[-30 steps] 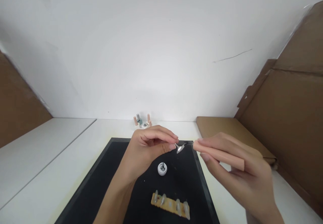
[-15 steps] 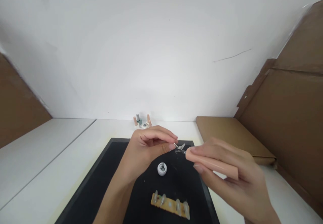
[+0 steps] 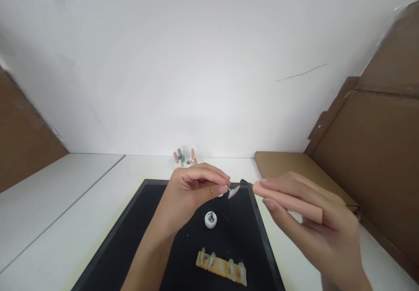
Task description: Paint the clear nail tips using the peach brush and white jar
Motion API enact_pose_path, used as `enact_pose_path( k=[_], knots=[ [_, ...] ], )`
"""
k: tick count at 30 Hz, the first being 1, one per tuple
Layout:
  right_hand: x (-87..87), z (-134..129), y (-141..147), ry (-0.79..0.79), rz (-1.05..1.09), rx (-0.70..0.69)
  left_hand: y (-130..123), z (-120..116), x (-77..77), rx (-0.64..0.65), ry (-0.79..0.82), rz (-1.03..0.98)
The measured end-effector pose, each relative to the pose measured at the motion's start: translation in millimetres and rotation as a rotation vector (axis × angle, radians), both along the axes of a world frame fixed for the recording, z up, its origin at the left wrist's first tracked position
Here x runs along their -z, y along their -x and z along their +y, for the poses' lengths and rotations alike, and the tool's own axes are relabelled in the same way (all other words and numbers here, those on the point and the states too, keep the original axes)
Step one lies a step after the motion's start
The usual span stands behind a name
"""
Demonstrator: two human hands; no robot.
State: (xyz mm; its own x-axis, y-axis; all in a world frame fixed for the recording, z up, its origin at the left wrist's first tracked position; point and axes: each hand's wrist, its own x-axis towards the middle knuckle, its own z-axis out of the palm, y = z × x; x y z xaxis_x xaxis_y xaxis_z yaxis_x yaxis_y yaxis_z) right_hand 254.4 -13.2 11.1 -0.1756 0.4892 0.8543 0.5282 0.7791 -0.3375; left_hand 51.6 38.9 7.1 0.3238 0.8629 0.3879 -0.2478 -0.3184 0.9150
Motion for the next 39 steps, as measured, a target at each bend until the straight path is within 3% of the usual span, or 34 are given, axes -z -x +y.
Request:
enact_pose_path(
  k=[8, 19, 27, 35, 39],
  knots=[
    [-7.9, 3.4, 4.6, 0.022, -0.021, -0.186, -5.2, 2.6, -4.5, -0.004, 0.014, -0.001],
    [-1.6, 1.8, 3.4, 0.006, 0.002, -0.046, -1.7, -1.0, -2.4, 0.022, 0.039, 0.004],
    [-9.3, 1.6, 7.2, -0.008, 0.006, -0.192, -4.1, 2.1, -7.5, -0.005, 0.075, -0.009],
    [-3.2, 0.8, 3.7, -0.027, -0.005, -0.085, -2.9, 1.9, -2.4, 0.027, 0.08, -0.016],
    [-5.0, 1.0, 6.9, -0.028, 0.004, -0.137, -3.1, 3.3, -4.1, 0.03, 0.096, -0.009]
  ],
)
